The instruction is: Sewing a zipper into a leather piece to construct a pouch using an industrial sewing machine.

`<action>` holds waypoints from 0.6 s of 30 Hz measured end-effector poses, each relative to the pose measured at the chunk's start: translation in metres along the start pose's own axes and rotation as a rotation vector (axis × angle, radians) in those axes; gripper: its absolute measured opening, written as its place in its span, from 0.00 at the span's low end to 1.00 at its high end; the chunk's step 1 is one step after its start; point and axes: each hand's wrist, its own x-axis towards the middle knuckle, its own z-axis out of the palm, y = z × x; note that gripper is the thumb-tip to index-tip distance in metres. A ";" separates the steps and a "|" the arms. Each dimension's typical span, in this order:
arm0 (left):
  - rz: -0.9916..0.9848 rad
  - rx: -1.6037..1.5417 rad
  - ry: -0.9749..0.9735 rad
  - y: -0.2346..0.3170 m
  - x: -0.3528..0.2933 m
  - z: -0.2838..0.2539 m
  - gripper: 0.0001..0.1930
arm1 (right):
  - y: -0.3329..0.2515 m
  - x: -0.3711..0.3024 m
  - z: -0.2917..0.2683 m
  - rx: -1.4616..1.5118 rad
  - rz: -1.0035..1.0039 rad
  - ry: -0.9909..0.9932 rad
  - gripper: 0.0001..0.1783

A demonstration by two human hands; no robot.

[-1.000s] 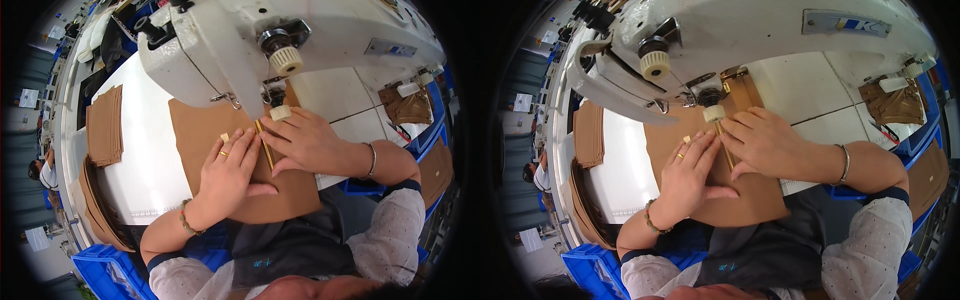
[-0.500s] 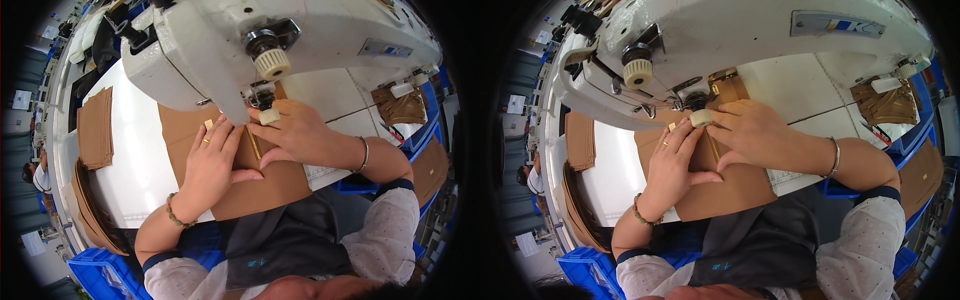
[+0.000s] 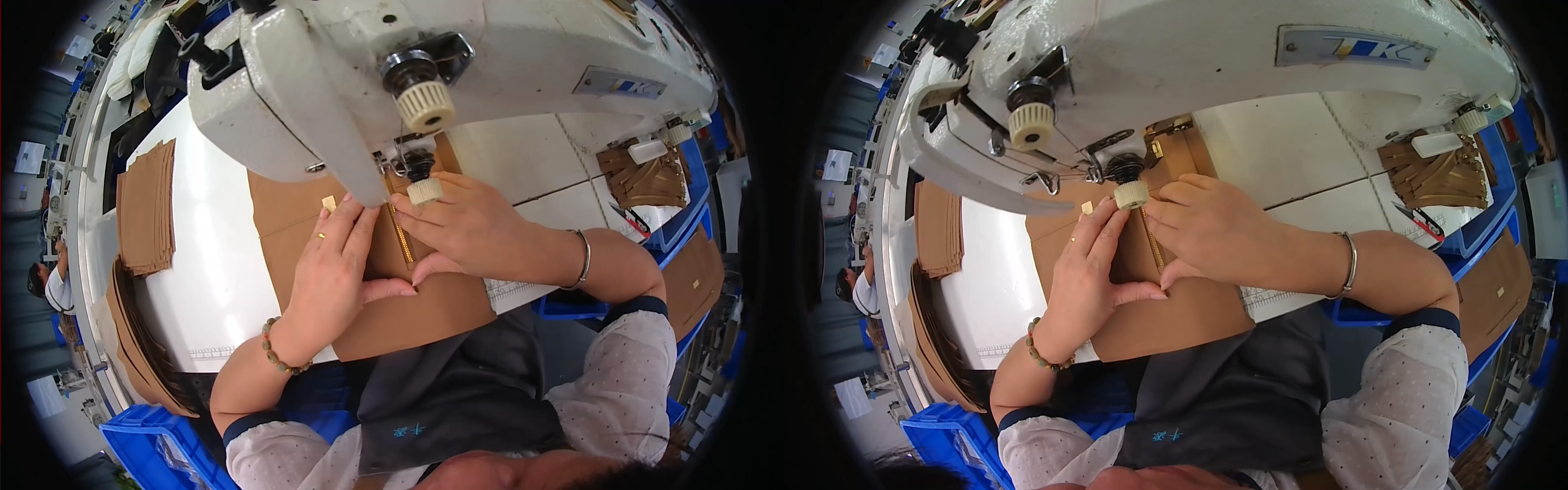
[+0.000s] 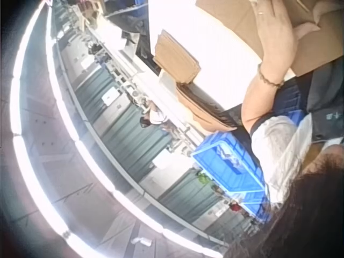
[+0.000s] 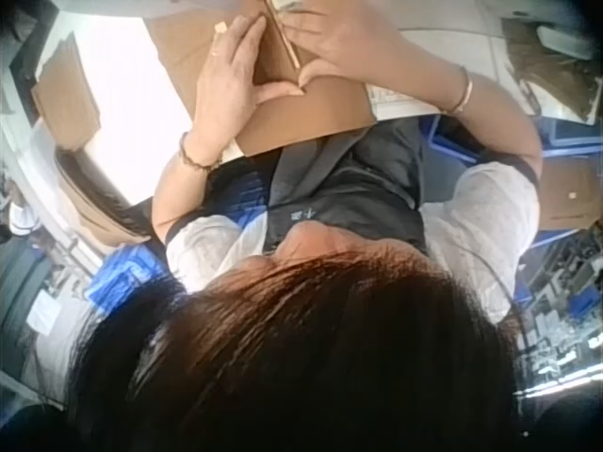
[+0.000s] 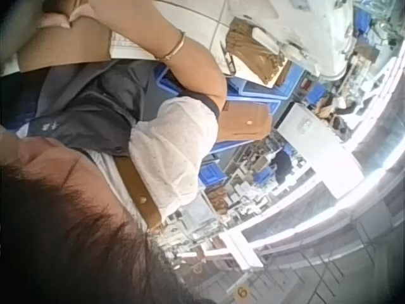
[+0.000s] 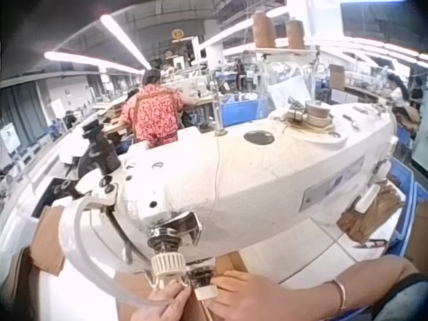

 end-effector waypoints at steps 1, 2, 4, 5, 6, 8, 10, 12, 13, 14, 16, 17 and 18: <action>-0.001 0.001 0.000 0.000 0.001 0.000 0.55 | 0.000 0.001 0.000 0.001 -0.001 0.000 0.37; 0.020 0.006 0.003 0.000 0.001 -0.001 0.54 | -0.001 0.002 -0.001 0.003 -0.005 0.009 0.37; 0.041 0.010 0.006 0.001 0.003 -0.002 0.53 | -0.001 0.002 -0.003 0.003 -0.010 0.017 0.37; 0.046 0.036 -0.021 0.001 0.003 -0.003 0.53 | -0.002 0.001 -0.005 0.024 0.029 -0.085 0.38; 0.044 0.059 -0.057 0.002 0.004 -0.003 0.52 | -0.002 0.000 -0.007 0.045 0.065 -0.193 0.40; 0.042 0.077 -0.050 0.004 0.004 -0.005 0.52 | -0.002 -0.001 -0.007 0.027 0.052 -0.197 0.40; 0.032 0.093 -0.051 0.004 0.004 -0.007 0.51 | -0.002 -0.001 -0.005 0.011 0.036 -0.204 0.40; 0.032 0.074 -0.069 0.003 0.005 -0.008 0.51 | -0.002 0.000 -0.001 -0.024 -0.022 -0.036 0.37; 0.027 0.079 -0.062 0.002 0.005 -0.008 0.51 | -0.002 0.000 0.000 -0.019 -0.028 -0.037 0.37; 0.027 0.089 -0.057 0.001 0.007 -0.007 0.50 | -0.001 0.000 0.002 -0.042 -0.014 -0.027 0.36; 0.024 0.103 -0.052 -0.003 0.011 -0.007 0.50 | 0.002 0.000 0.004 -0.062 -0.004 -0.016 0.36; 0.024 0.085 -0.046 -0.006 0.014 -0.006 0.50 | 0.005 0.001 0.005 -0.044 0.000 -0.023 0.36; 0.027 0.066 -0.045 -0.009 0.016 -0.006 0.50 | 0.007 0.002 0.005 -0.025 0.007 -0.031 0.35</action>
